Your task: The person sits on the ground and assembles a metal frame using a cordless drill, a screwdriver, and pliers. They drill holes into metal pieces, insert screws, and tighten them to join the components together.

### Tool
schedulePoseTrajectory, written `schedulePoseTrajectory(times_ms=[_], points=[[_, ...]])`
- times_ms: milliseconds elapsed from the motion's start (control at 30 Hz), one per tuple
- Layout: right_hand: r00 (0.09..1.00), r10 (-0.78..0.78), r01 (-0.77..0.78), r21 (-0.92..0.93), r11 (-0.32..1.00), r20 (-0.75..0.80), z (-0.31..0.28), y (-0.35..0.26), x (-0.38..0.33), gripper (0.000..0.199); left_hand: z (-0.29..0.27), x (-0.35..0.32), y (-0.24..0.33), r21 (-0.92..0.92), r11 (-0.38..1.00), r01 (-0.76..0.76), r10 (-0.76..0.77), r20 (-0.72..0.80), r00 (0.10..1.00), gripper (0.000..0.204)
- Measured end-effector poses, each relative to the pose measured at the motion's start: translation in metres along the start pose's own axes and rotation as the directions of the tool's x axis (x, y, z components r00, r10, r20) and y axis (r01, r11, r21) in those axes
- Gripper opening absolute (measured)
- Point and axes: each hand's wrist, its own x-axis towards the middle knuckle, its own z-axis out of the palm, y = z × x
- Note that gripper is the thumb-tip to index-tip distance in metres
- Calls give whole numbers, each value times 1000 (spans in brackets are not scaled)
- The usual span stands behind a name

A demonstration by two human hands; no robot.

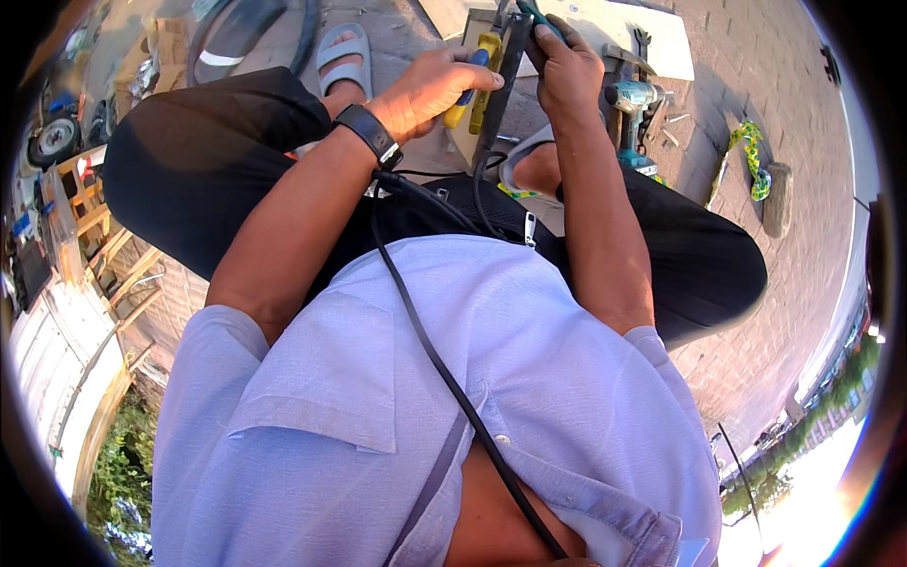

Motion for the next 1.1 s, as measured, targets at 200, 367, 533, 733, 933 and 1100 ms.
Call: schedulePoseTrajectory(times_ms=[200, 367, 533, 733, 933, 1100], points=[[999, -47, 48, -44, 998, 13, 21, 15, -1, 37, -9, -14, -7, -57, 998, 4, -7, -62, 998, 30], [995, -100, 100, -100, 990, 6, 31, 32, 4, 38, -8, -36, -1, -95, 995, 18, -26, -91, 995, 30], [990, -123, 130, -112, 985, 70, 47, 43, 0, 37, -18, -42, -9, -158, 986, -53, 32, -134, 990, 31], [999, 23, -21, -81, 996, 23, 55, 45, -1, 41, -22, -43, -11, -169, 984, -60, 37, -139, 990, 27], [996, -67, 75, -119, 990, 63, 61, 40, -7, 36, -17, -44, -10, -92, 994, -57, 41, -167, 985, 18], [996, -50, 58, -125, 990, 73, 62, 39, -8, 36, -16, -43, -12, -14, 997, -73, 68, -199, 978, 19]])
